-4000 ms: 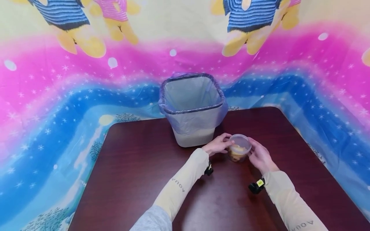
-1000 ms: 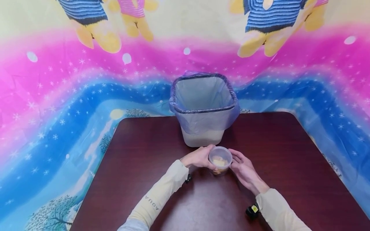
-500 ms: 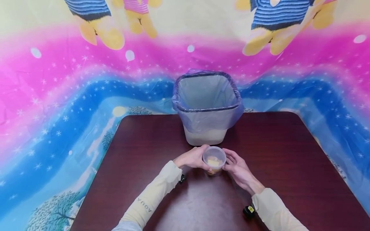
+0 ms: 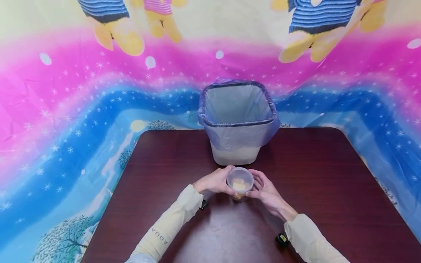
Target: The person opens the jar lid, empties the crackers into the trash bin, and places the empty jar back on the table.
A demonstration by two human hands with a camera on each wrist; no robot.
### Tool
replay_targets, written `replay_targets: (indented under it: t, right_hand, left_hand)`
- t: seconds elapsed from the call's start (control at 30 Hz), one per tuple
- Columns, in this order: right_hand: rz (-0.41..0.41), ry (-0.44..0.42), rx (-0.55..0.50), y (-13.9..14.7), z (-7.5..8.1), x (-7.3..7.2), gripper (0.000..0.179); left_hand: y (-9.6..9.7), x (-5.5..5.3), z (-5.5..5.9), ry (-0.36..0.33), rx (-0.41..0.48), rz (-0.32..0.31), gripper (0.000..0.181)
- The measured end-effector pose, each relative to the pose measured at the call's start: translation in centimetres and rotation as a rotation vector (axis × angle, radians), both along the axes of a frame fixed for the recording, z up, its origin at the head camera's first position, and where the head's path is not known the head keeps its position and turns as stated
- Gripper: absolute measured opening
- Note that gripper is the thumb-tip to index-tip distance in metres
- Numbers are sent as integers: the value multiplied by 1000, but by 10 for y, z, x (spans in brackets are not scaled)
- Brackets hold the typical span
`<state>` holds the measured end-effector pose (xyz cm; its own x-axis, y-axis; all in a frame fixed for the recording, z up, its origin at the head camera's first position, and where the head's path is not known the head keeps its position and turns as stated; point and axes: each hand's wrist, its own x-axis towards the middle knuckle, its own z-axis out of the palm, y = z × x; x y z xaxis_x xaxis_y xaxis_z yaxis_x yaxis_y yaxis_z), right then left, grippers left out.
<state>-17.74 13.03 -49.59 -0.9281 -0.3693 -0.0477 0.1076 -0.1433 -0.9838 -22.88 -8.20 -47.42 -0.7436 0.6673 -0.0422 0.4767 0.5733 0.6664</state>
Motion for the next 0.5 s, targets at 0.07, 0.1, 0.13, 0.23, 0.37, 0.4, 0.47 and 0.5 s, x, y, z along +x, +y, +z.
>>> replay_targets:
  t: [0.07, 0.1, 0.13, 0.23, 0.37, 0.4, 0.47, 0.5]
  right_hand:
    - [6, 1, 6, -2, -1, 0, 82]
    - [10, 4, 9, -2, -1, 0, 82]
    - [14, 7, 13, -3, -2, 1, 83]
    - [25, 15, 26, -5, -2, 1, 84]
    - [46, 43, 44, -7, -3, 1, 86]
    - [55, 52, 40, -7, -3, 1, 87]
    - [76, 68, 33, -7, -3, 1, 89]
    - [84, 78, 36, -8, -4, 0, 89]
  left_hand:
    - [-1, 2, 0, 3, -5, 2, 80]
    - [-2, 2, 0, 4, -4, 3, 80]
    - [-3, 3, 0, 5, -6, 3, 80]
    - [-4, 4, -1, 6, -8, 0, 79]
    - [-5, 4, -2, 14, -11, -2, 78]
    - [-5, 4, -2, 18, -14, -1, 79]
    - [-6, 4, -3, 20, -17, -1, 79]
    - [-6, 4, -2, 16, -16, -1, 79]
